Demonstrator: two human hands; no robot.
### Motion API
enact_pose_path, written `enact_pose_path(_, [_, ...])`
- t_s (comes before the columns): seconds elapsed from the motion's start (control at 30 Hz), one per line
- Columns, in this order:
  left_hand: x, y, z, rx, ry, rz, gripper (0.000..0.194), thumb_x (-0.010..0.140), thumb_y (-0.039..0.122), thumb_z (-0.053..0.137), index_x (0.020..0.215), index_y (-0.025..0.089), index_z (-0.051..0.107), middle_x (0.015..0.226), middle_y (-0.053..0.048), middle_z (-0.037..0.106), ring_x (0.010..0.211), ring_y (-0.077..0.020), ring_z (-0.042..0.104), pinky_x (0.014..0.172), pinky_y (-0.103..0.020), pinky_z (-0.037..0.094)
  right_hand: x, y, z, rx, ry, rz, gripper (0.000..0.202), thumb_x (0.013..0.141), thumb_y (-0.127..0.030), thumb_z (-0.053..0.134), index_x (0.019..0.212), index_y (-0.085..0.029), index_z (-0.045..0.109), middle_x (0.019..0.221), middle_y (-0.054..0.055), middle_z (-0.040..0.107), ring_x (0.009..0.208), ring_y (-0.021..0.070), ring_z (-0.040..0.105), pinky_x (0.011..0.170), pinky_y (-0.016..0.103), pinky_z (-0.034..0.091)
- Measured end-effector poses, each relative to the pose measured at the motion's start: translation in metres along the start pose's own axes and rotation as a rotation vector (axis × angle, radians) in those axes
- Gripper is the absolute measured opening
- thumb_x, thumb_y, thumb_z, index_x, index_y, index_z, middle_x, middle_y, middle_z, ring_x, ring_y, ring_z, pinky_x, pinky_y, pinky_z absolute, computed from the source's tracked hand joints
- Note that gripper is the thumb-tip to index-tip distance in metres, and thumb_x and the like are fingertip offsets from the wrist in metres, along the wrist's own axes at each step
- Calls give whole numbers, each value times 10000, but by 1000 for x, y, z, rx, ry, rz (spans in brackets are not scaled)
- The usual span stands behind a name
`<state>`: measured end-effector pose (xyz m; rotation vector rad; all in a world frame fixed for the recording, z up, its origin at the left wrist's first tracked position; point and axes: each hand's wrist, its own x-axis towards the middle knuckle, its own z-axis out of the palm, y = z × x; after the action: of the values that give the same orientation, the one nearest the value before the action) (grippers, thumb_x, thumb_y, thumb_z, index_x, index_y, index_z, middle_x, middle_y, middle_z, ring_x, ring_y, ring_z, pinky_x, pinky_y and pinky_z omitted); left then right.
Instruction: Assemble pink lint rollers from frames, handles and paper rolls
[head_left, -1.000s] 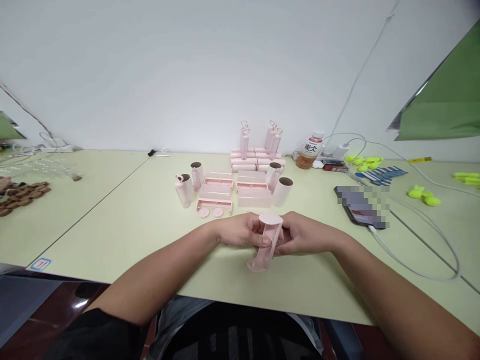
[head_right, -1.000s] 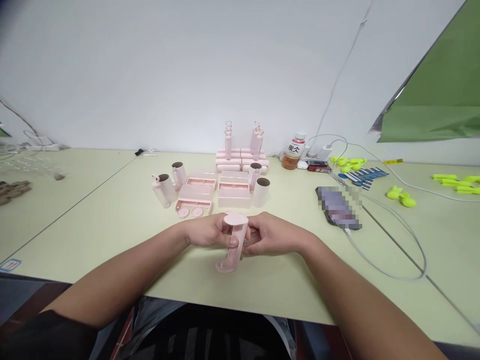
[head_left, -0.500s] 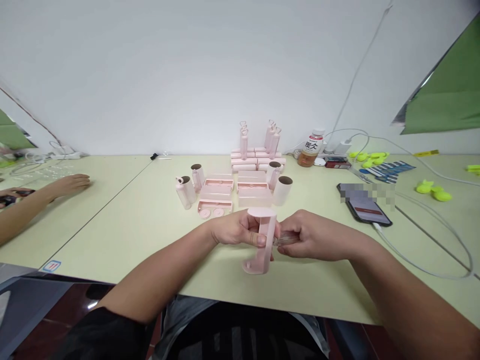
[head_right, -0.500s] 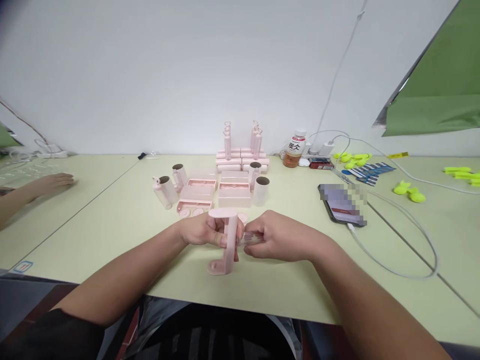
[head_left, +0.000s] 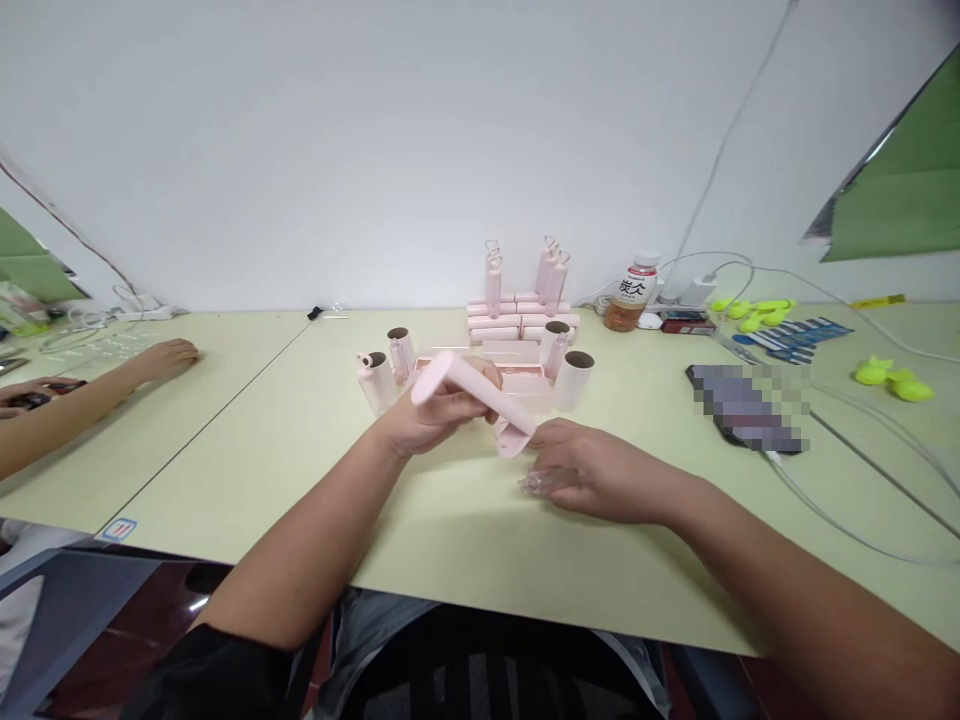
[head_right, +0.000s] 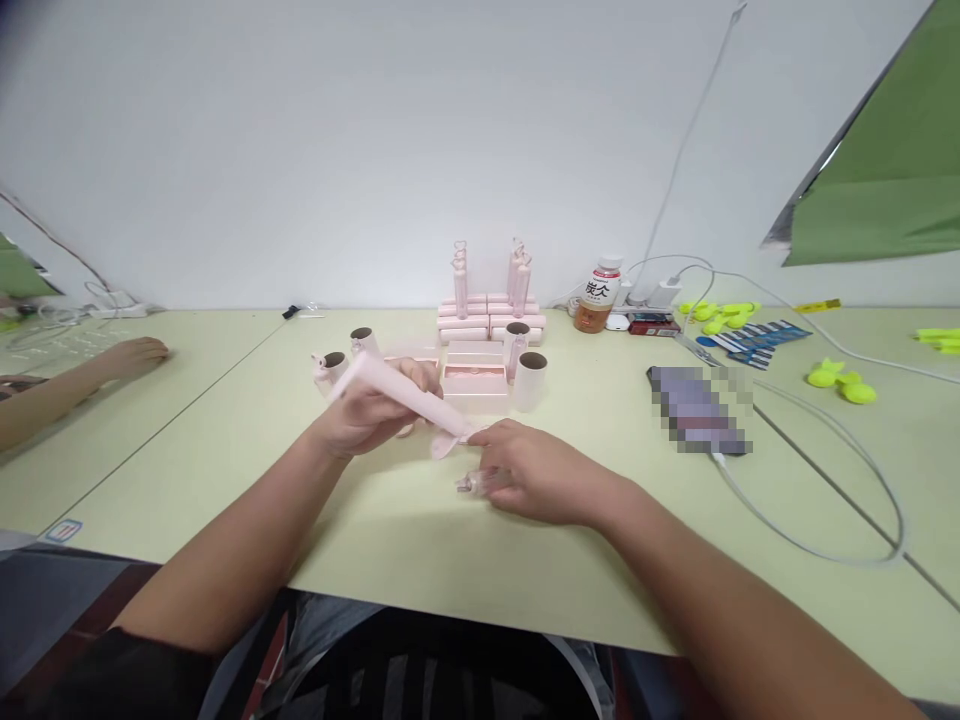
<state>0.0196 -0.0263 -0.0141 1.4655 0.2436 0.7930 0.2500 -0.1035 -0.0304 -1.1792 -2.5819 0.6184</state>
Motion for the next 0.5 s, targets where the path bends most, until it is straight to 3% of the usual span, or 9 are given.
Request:
enact_pose_path(0.1, [3, 12, 1, 222, 79, -37, 290, 813, 441, 682, 870, 163, 622, 919, -69, 634, 833, -174, 624, 694, -292, 501, 9, -2, 14, -51, -11, -102, 90, 817, -217, 613, 824, -200, 702, 1196, 107, 636, 1132, 278, 543, 927, 397, 452])
enact_pose_path(0.27, [20, 19, 12, 888, 155, -161, 245, 907, 393, 521, 800, 178, 571, 708, 2, 586, 620, -124, 551, 562, -248, 415, 13, -1, 28, -126, -69, -64, 209, 879, -341, 589, 948, -171, 689, 1359, 170, 549, 1331, 360, 418, 1034, 482, 397])
enact_pose_path(0.4, [43, 10, 26, 1522, 46, -164, 229, 908, 295, 462, 757, 178, 589, 704, -30, 628, 637, -175, 581, 567, -283, 392, 12, -3, 32, -145, -106, -29, 282, 887, -350, 582, 1051, -141, 676, 1477, 213, 447, 1436, 391, 286, 1090, 514, 350])
enact_pose_path(0.5, [58, -2, 31, 1769, -136, -207, 217, 907, 257, 459, 823, 169, 639, 796, -77, 678, 711, -218, 632, 608, -309, 421, 12, -4, 34, -157, -99, -46, 300, 867, -311, 616, 1086, -113, 671, 1508, 228, 408, 1443, 364, 297, 1130, 496, 315])
